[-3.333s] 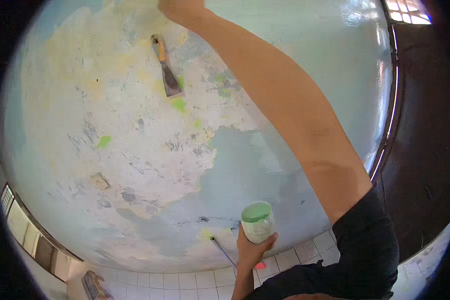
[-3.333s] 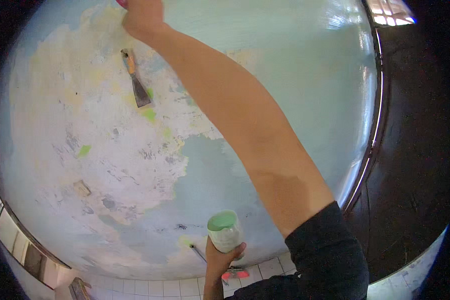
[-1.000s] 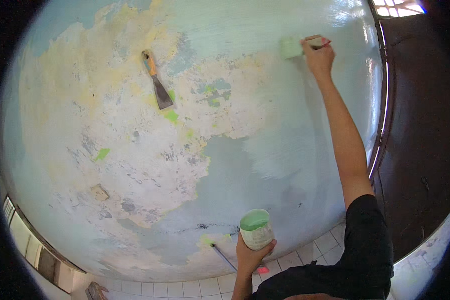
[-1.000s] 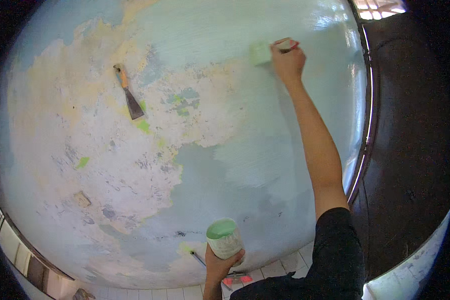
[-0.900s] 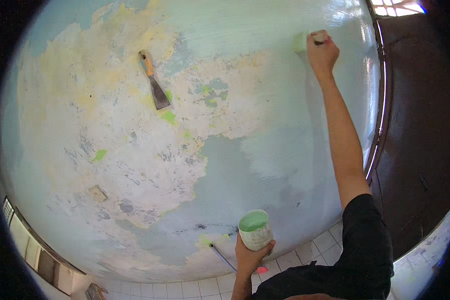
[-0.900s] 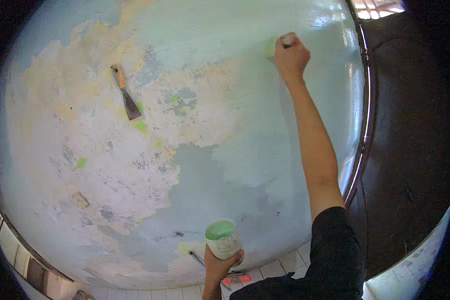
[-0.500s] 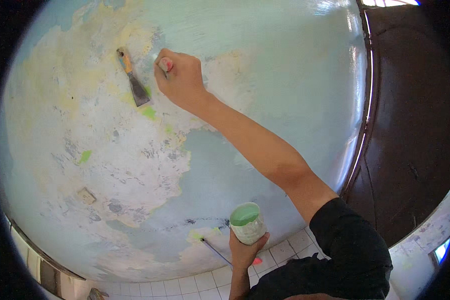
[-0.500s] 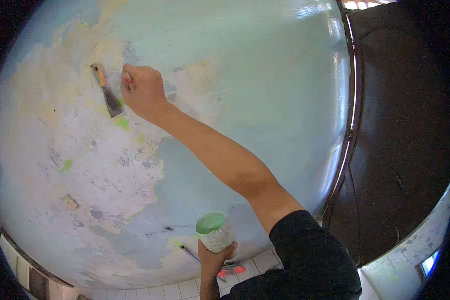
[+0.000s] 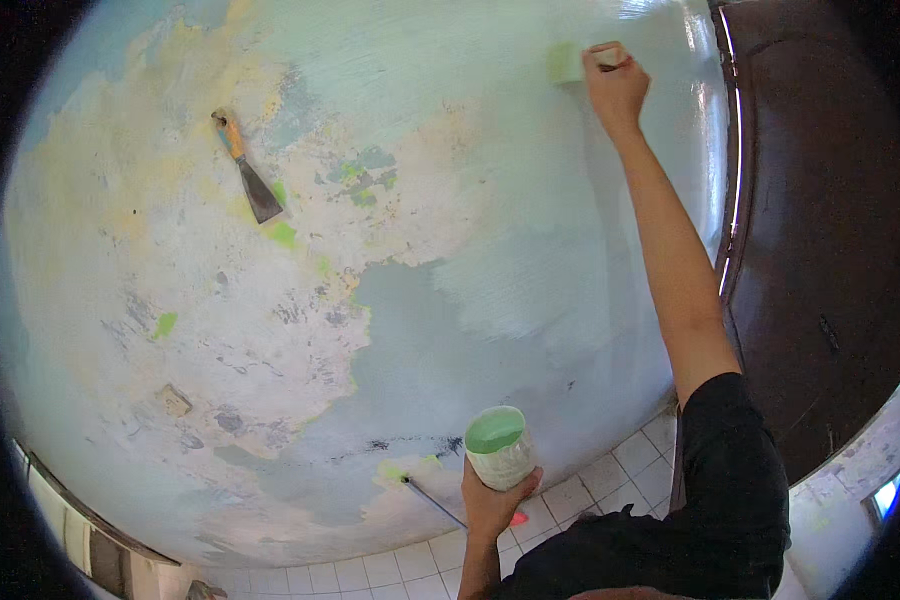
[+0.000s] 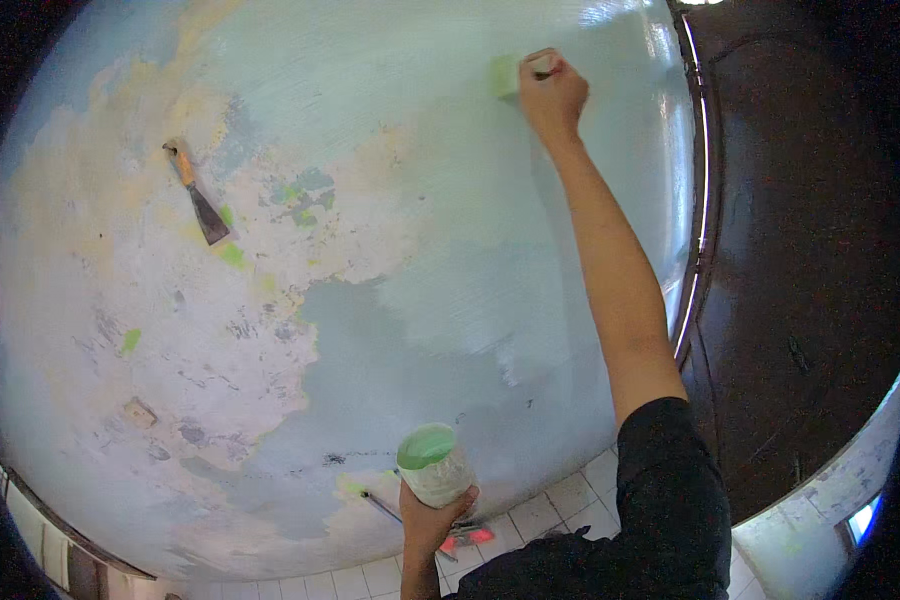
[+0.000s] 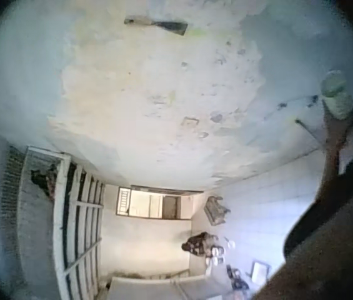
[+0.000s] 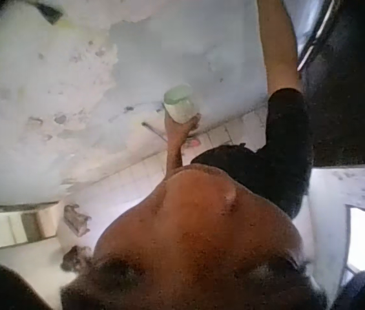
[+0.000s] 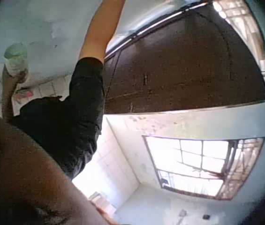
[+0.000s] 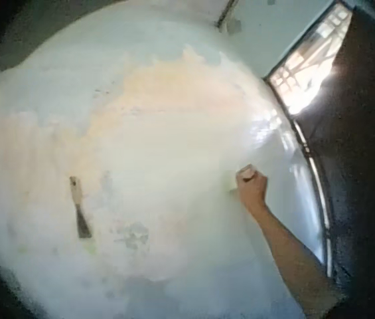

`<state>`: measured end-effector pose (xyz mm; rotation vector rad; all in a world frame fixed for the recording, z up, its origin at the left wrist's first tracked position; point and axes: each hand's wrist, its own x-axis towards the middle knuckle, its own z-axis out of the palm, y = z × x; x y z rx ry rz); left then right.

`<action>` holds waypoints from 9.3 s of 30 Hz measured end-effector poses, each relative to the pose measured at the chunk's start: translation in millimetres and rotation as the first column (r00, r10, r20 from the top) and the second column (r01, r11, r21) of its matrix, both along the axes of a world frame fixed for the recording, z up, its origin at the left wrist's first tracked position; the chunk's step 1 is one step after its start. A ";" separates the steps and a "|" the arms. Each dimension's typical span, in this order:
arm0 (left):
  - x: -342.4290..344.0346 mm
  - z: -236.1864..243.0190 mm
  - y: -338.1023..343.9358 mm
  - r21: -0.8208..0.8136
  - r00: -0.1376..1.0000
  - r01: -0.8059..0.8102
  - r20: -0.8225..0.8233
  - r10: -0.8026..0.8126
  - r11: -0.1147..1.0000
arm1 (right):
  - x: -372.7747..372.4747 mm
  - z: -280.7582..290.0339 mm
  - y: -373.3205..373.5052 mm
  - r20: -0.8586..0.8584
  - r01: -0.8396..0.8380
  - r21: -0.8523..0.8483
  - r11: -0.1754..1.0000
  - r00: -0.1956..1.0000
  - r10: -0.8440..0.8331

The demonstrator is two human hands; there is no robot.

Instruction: The person paints a ceiling using a brush, dipping it into a container of green paint and applying it to various sections of the surface.

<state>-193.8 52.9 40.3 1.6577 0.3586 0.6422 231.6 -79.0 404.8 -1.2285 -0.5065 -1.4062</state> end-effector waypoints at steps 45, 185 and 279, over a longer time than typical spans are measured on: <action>-3.4 -2.3 -13.6 -0.059 1.000 0.008 0.006 -0.007 0.998 | -189.1 -30.9 214.7 0.043 -0.669 -0.231 0.707 0.719 0.694; -55.6 -83.1 -28.6 0.146 0.738 -0.663 -0.037 0.674 0.734 | -214.4 -313.7 69.5 -0.594 -0.957 -0.022 -0.290 -0.221 0.773; -84.3 -65.1 25.5 0.040 0.824 -0.554 -0.119 0.554 0.832 | -306.7 -336.5 110.2 -0.372 -0.637 -0.758 -0.138 0.249 0.894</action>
